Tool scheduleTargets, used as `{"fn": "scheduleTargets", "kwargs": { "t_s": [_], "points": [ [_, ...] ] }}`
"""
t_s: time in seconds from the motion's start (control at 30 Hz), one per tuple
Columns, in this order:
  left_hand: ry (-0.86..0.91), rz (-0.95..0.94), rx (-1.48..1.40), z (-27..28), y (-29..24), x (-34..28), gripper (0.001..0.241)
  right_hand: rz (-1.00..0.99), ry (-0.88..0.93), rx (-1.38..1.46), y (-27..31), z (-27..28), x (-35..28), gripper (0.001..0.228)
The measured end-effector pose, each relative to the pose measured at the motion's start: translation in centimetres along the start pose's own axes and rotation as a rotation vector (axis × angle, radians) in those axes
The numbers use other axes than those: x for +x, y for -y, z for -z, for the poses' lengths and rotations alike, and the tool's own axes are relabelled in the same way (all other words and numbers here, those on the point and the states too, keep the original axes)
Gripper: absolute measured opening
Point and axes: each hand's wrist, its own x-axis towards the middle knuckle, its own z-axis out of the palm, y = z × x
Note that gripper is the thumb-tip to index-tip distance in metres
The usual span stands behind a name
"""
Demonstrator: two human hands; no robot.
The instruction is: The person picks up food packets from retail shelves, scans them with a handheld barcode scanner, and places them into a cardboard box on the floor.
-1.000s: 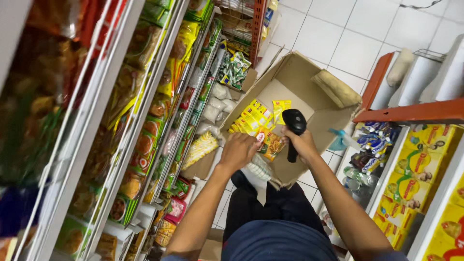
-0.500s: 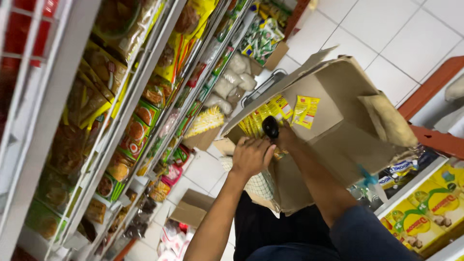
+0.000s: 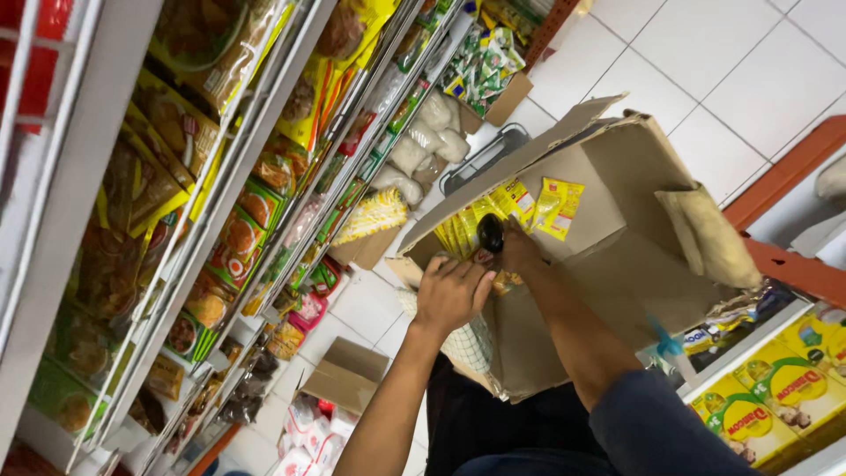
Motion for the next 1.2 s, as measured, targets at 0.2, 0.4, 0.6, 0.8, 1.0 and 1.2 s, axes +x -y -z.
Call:
{"fn": "scheduleTargets", "kwargs": {
  "t_s": [0.2, 0.4, 0.6, 0.8, 1.0, 1.2],
  "points": [
    [0.038, 0.03, -0.066, 0.1, -0.1, 0.0, 0.02, -0.388, 0.146, 0.597, 5.3, 7.7, -4.1, 0.044],
    [-0.043, 0.195, -0.317, 1.1, -0.6, -0.5, 0.012, -0.416, 0.136, 1.121, 10.2, 16.6, -12.0, 0.039],
    [0.054, 0.826, -1.075, 1.8, -1.0, -1.3, 0.056, -0.126, 0.198, 1.527, 15.2, 22.9, -21.7, 0.062],
    [0.251, 0.826, -2.003, 2.5, -1.1, -4.3, 0.051, 0.239, 0.156, 1.715, 19.8, 22.7, -26.6, 0.058],
    [0.0, 0.679, -1.586, 4.9, 3.0, -8.1, 0.037, -0.26, -0.357, 1.227, 22.3, 17.8, -25.4, 0.053],
    [-0.067, 0.79, -1.713, 8.8, 6.7, -12.9, 0.036, -0.211, -0.402, 0.434, 26.4, 13.2, -21.3, 0.057]
  ]
}}
